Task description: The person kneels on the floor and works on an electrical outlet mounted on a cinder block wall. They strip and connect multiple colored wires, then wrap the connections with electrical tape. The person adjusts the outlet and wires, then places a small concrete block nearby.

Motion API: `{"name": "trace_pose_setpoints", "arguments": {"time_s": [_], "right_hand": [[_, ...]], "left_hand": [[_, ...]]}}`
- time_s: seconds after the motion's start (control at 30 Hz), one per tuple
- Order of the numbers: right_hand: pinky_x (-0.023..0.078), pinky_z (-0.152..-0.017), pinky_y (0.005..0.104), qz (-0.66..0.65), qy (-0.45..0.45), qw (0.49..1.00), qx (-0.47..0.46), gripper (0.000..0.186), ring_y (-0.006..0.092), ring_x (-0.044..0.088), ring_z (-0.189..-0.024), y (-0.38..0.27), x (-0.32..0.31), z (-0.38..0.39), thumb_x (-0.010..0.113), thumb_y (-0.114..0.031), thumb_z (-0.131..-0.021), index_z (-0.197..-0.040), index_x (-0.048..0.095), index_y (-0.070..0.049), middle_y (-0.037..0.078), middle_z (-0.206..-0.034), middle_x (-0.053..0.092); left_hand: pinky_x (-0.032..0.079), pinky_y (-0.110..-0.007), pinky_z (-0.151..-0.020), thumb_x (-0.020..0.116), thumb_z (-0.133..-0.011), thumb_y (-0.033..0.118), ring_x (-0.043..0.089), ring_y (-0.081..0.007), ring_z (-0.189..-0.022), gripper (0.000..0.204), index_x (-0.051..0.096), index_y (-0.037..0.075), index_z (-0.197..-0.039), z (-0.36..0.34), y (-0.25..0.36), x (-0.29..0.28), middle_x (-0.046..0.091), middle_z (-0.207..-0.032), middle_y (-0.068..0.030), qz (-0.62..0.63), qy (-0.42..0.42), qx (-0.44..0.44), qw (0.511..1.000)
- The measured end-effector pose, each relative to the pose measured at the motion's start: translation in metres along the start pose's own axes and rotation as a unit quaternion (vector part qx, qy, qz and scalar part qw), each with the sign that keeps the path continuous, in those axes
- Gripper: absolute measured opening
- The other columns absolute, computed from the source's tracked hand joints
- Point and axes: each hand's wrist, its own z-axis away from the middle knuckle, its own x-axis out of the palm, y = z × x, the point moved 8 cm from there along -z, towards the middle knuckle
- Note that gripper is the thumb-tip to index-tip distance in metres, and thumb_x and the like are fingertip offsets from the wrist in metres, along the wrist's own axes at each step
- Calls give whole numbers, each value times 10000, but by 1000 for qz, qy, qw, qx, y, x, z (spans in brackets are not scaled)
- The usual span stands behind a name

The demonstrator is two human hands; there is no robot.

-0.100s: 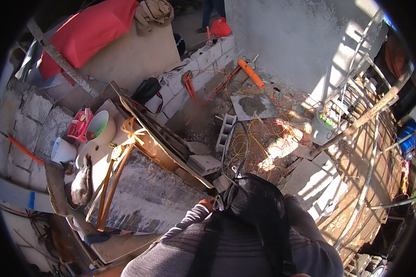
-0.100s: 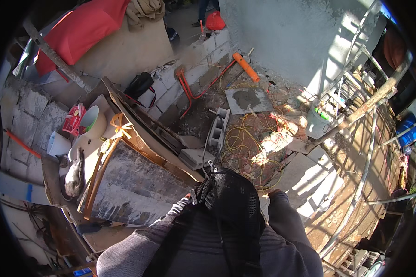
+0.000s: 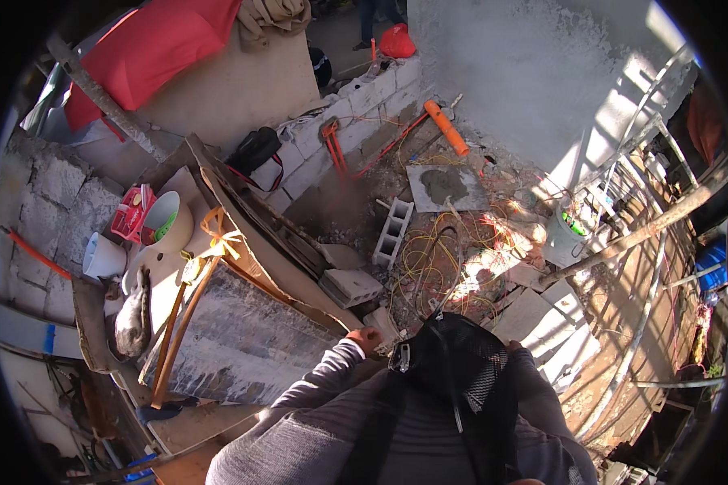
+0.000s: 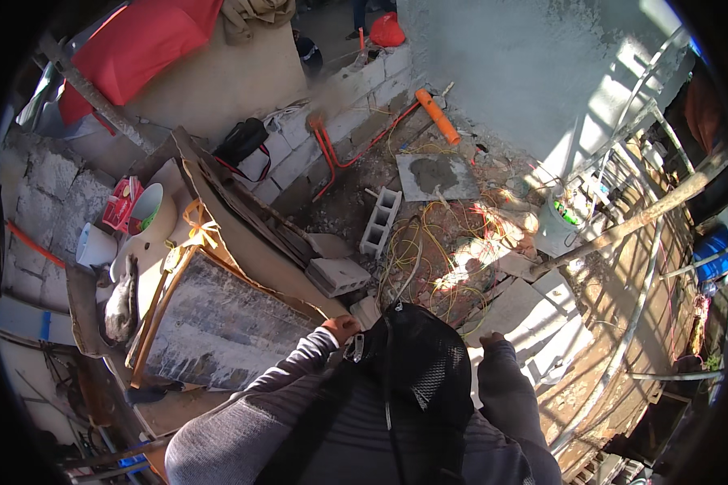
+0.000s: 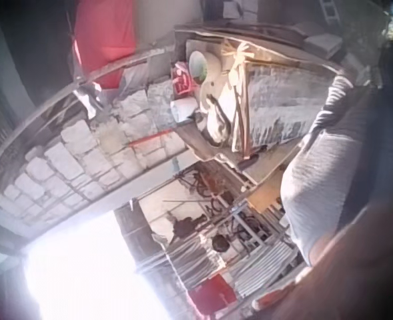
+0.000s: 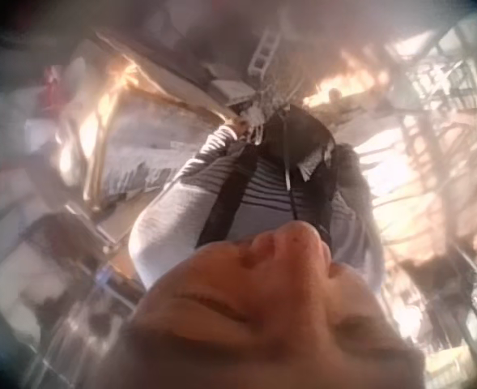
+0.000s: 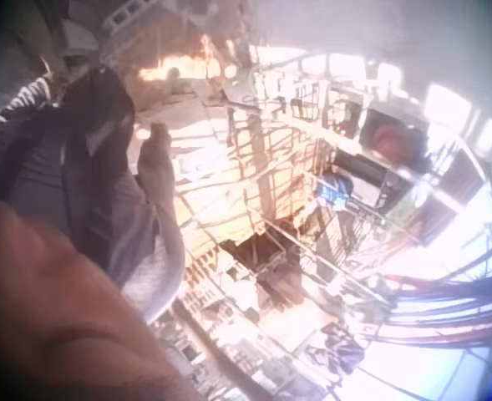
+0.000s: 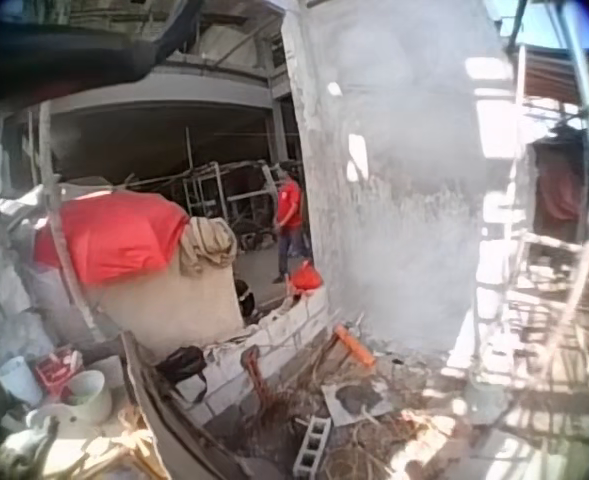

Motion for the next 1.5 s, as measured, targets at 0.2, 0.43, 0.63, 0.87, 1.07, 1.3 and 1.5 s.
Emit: {"name": "trace_pose_setpoints", "arguments": {"time_s": [0.2, 0.43, 0.63, 0.87, 1.07, 1.3, 1.5], "right_hand": [[489, -1004, 461, -14, 15, 1000, -17, 645, 400, 625, -1180, -44, -120, 16, 727, -409, -849, -1266, 618, 72, 290, -1234, 653], [505, -889, 445, -5, -84, 995, -62, 557, 350, 648, -1030, -71, -94, -71, 718, -375, -874, -1216, 635, 57, 237, -1117, 683], [519, -791, 431, -3, -104, 988, -117, 483, 306, 668, -902, -172, -128, -159, 710, -346, -895, -1173, 650, 44, 191, -1017, 709], [512, -603, 386, -145, -44, 977, -151, 365, 204, 669, -716, -282, -241, -219, 695, -305, -932, -1092, 669, 22, 123, -866, 733], [515, -636, 397, -22, -87, 984, -157, 449, 237, 669, -733, -313, -255, -254, 718, -366, -910, -1105, 666, 36, 142, -887, 731], [543, -803, 409, 90, -194, 970, -119, 599, 299, 703, -923, -351, -239, -339, 758, -458, -853, -1155, 666, 51, 185, -1019, 738], [542, -918, 413, 274, -134, 917, -258, 682, 337, 705, -1050, -464, -231, -434, 786, -508, -799, -1196, 674, 36, 208, -1094, 737]], "left_hand": [[527, -367, -819, 646, -986, 388, 682, -201, -941, 376, 678, 50, -1147, -77, 39, -48, 721, -973, -112, 134, 136, -55, 980], [536, -376, -791, 688, -930, 390, 680, -203, -838, 349, 711, 47, -990, -154, -64, -27, 725, -898, -95, 290, 223, -112, 924], [542, -383, -739, 684, -942, 383, 660, -181, -765, 334, 691, 54, -999, -196, -53, -59, 704, -842, -84, 352, 199, -201, 892], [512, -324, -676, 717, -927, 271, 637, -132, -769, 235, 686, 47, -993, -266, 4, -102, 682, -835, -34, 302, 228, -129, 917], [556, -394, -854, 685, -889, 455, 721, -274, -925, 393, 750, 110, -1064, -333, 37, -104, 764, -988, -120, 160, 93, -145, 972], [520, -454, -962, 542, -915, 628, 675, -373, -1107, 607, 705, 125, -1214, -401, 21, -149, 712, -1193, -168, -57, -35, -184, 981], [484, -472, -1025, 432, -972, 667, 636, -396, -1177, 692, 677, 77, -1238, -367, 31, -220, 681, -1246, -212, -147, -11, -292, 945]]}}
